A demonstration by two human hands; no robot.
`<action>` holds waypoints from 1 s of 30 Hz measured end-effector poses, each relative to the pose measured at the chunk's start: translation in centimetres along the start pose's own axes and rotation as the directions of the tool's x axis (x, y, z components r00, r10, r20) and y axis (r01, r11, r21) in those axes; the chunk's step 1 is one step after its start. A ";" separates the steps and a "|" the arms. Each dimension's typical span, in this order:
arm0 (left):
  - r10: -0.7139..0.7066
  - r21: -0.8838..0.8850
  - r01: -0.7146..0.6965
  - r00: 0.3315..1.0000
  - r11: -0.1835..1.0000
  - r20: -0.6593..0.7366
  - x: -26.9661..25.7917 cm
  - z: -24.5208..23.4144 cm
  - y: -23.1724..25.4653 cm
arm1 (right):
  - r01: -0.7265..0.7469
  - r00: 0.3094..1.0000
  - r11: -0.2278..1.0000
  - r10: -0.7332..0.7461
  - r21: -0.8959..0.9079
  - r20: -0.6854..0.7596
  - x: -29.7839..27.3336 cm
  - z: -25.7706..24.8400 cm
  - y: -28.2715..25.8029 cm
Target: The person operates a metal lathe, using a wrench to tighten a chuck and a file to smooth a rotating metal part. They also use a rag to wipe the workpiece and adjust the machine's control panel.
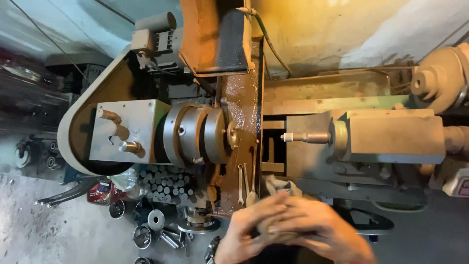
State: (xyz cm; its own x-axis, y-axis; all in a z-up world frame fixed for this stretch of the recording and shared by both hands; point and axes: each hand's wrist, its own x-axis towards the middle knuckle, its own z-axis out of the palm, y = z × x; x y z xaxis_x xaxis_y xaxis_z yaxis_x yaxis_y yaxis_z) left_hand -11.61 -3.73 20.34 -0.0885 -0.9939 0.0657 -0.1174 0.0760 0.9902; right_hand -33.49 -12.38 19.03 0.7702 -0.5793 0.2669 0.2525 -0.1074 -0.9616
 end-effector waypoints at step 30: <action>0.203 0.851 0.111 0.948 0.514 -0.246 14.0 -14.6 0.8 | -0.011 0.889 0.982 0.096 0.188 -0.447 10.5 1.3 19.9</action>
State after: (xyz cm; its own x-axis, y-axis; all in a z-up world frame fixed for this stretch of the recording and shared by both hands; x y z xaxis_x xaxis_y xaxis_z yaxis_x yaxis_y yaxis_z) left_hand 1.52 -18.71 23.88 0.1359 -0.9461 0.2941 -0.9116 -0.0032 0.4111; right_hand -19.62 -19.52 2.82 0.4472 -0.8868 0.1170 0.3494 0.0528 -0.9355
